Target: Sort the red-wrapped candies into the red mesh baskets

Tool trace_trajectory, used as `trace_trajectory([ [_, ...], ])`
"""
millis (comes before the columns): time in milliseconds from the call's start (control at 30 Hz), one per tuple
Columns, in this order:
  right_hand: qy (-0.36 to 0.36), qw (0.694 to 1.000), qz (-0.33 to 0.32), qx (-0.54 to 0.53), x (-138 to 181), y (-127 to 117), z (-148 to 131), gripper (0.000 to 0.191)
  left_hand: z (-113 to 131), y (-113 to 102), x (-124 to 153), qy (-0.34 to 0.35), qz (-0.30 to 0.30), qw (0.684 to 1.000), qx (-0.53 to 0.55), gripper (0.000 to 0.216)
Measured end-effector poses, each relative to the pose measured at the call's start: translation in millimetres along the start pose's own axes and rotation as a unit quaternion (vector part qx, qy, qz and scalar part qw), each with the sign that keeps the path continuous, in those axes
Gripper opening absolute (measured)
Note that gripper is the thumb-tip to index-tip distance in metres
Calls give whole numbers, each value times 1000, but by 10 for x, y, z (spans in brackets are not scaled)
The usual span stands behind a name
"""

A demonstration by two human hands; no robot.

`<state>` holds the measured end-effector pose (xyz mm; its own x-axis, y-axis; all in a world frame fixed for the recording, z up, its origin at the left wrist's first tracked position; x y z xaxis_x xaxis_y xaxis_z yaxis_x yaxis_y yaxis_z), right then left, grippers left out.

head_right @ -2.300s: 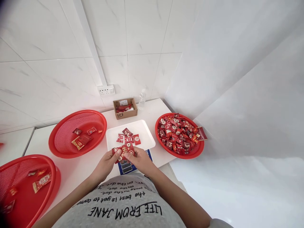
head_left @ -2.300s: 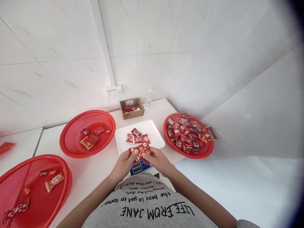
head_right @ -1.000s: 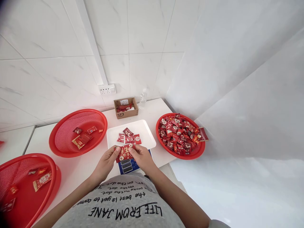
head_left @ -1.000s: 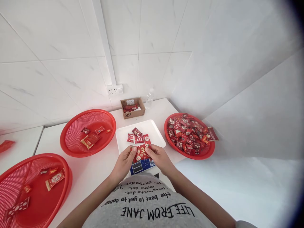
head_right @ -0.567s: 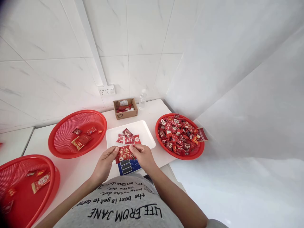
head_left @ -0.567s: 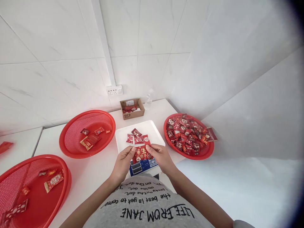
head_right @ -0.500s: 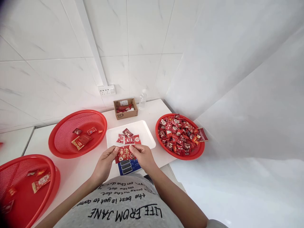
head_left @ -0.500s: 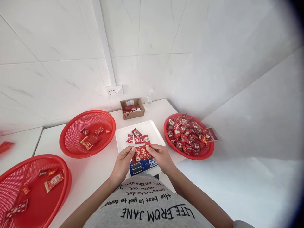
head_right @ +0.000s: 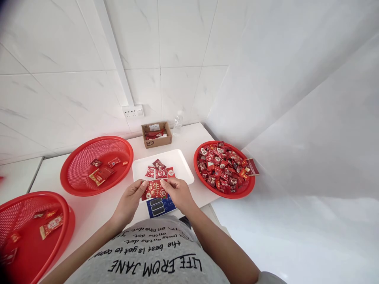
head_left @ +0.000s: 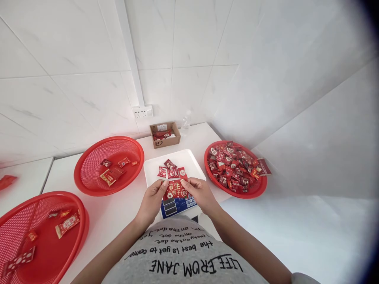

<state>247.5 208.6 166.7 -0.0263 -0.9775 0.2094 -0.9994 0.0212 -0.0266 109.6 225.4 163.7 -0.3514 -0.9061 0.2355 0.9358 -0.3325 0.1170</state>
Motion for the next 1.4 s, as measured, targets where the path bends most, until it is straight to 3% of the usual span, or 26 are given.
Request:
trace_trajectory([
  [200, 0, 1000, 18, 5, -6, -49, 30, 41, 34, 20, 22, -8, -17, 999, -45, 33],
  [400, 12, 998, 37, -42, -3, -84, 26, 40, 20, 91, 65, -32, -80, 990, -112, 33],
  [567, 12, 997, 46, -60, 1, -102, 1, 40, 45, 107, 75, -27, -91, 991, -94, 31],
  [967, 8, 998, 43, -51, 6, -106, 6, 39, 43, 81, 80, -18, -71, 993, -90, 32],
  [1200, 11, 998, -46, 30, 66, 42, 5, 36, 25, 6, 56, -16, -35, 998, -46, 33],
  [1400, 8, 999, -42, 23, 64, 50, 4, 35, 44, -20, 54, -5, -24, 998, -62, 32],
])
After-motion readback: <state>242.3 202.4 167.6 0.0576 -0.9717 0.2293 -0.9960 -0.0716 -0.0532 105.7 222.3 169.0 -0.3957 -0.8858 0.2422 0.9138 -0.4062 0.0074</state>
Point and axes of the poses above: each hand's wrist, its own x-axis away from the middle knuckle, its own y-axis out of the palm, z = x × y, the point moved 8 cm from there along -x, towards the middle knuckle, and after that the axes turned 2 degrees about -z, right-handed, at the moved point
